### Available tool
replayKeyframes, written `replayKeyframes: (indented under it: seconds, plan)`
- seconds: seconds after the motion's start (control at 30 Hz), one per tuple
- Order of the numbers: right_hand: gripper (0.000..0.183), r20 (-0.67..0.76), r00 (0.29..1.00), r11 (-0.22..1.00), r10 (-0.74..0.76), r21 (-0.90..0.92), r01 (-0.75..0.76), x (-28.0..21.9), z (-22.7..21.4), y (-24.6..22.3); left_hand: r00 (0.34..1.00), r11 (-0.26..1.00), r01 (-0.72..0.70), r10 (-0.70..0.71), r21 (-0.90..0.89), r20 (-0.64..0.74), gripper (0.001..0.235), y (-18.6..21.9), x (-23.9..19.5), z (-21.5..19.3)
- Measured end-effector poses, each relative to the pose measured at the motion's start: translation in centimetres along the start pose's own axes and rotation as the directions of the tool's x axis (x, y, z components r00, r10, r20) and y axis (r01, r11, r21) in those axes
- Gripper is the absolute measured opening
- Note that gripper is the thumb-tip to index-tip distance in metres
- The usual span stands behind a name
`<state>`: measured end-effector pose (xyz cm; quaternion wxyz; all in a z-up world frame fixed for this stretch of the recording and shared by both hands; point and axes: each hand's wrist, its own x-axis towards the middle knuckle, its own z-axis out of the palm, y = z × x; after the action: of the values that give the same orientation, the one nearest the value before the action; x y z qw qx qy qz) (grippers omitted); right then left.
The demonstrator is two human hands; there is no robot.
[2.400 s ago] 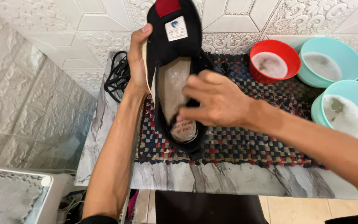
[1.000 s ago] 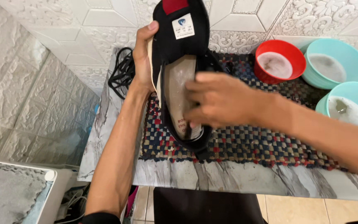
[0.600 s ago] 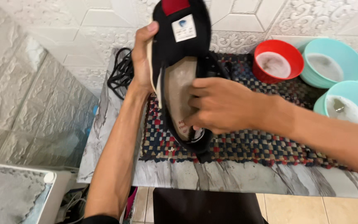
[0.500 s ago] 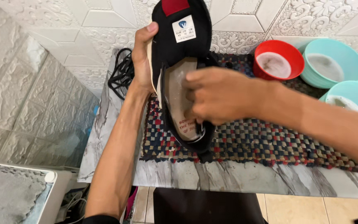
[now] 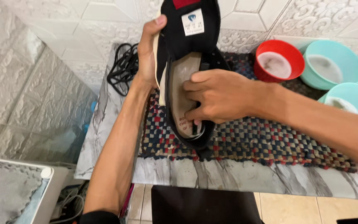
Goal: The person cleans a black slip-on shoe by first scrubbing the inside sole with a brush dipped in soapy water. They then use a cloth to wipe the interior and exterior surfaces of the shoe, including the heel and sides.
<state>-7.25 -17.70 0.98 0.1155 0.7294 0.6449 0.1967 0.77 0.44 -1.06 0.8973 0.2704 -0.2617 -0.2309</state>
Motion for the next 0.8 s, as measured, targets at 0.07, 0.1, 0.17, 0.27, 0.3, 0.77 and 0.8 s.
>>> replayKeyframes:
  seconds: [0.07, 0.1, 0.17, 0.27, 0.3, 0.77, 0.8]
  plan:
    - [0.017, -0.026, 0.997, 0.995, 0.070, -0.065, -0.072, -0.7, -0.3, -0.9, 1.000, 1.000, -0.010, 0.009, -0.027, -0.022, 0.032, -0.3, 0.5, -0.4]
    - [0.021, -0.059, 0.989, 0.983, 0.136, -0.120, -0.143, -1.1, -0.4, -1.5, 0.999, 0.998, -0.020, 0.017, -0.056, -0.052, 0.034, -0.7, 0.7, -0.6]
    - [0.026, -0.109, 0.972, 0.969, 0.208, -0.113, -0.220, -1.5, -0.3, -2.8, 0.999, 0.999, -0.025, 0.023, -0.031, -0.049, 0.039, -0.7, 0.6, -0.8]
    - [0.028, -0.146, 0.953, 0.953, 0.265, -0.111, -0.282, -2.1, -0.8, -3.2, 0.992, 0.998, -0.010, 0.002, -0.061, -0.127, 0.049, -0.9, 0.9, -1.4]
    - [0.025, -0.130, 0.957, 0.953, 0.259, -0.124, -0.275, -2.3, -1.1, -3.3, 0.979, 0.993, 0.012, -0.035, -0.117, -0.199, 0.053, -1.2, 1.1, -1.5]
    - [0.011, -0.068, 0.994, 0.995, -0.085, 0.053, 0.089, 0.7, -0.5, -0.1, 0.988, 0.997, -0.010, -0.001, -0.070, -0.157, 0.036, -1.0, 0.9, -1.4]
    - [0.014, -0.088, 0.993, 0.995, -0.081, 0.046, 0.085, 0.8, -0.5, -0.1, 0.988, 0.999, -0.036, 0.038, 0.016, -0.146, 0.030, -0.7, 1.0, -1.1]
